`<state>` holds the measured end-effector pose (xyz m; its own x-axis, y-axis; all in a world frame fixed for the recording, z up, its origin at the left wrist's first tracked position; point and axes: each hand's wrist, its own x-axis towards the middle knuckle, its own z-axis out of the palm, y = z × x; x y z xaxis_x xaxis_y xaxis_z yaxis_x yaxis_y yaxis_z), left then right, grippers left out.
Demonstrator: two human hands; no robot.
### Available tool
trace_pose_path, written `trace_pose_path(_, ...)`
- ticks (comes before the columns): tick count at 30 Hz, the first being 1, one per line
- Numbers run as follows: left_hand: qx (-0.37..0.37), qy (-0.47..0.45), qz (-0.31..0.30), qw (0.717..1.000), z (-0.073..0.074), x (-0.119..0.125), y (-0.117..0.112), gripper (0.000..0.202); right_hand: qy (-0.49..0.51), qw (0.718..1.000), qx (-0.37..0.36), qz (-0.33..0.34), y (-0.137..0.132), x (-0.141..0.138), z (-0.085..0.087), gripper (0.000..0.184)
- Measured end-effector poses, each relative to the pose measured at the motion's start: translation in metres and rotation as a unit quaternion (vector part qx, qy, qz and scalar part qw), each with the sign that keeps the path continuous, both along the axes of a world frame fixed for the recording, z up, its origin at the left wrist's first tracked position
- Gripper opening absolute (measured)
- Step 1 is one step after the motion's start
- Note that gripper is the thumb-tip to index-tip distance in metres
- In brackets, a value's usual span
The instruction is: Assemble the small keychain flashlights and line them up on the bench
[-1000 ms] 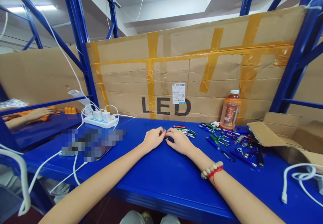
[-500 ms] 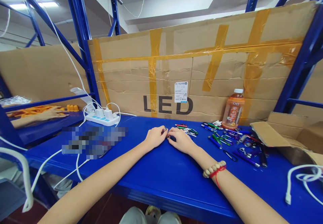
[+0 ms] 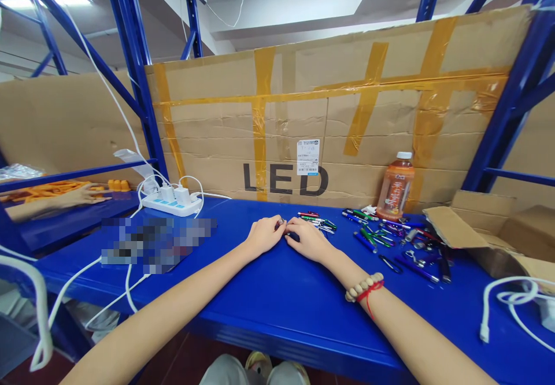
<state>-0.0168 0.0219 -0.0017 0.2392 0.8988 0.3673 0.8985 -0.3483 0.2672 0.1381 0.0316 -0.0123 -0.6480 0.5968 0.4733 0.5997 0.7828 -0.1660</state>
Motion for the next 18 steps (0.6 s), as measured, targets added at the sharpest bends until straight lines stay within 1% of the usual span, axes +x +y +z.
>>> trace_pose_path(12,0.007,0.0,-0.005,1.0,-0.0012,0.0006,0.0019,0.029,-0.038,0.999,0.007,-0.032,0.0032,-0.0006,0.0003,0.02)
trace_pose_path(14,0.014,-0.001,-0.012,1.0,-0.0012,0.0008,0.0012,0.027,-0.048,0.998,0.006,-0.046,0.0031,-0.0015,0.0018,0.018)
trace_pose_path(18,0.04,0.001,-0.03,0.999,-0.0007,0.0019,-0.0028,0.03,-0.072,0.995,0.004,-0.064,0.0051,-0.0056,0.0061,0.014)
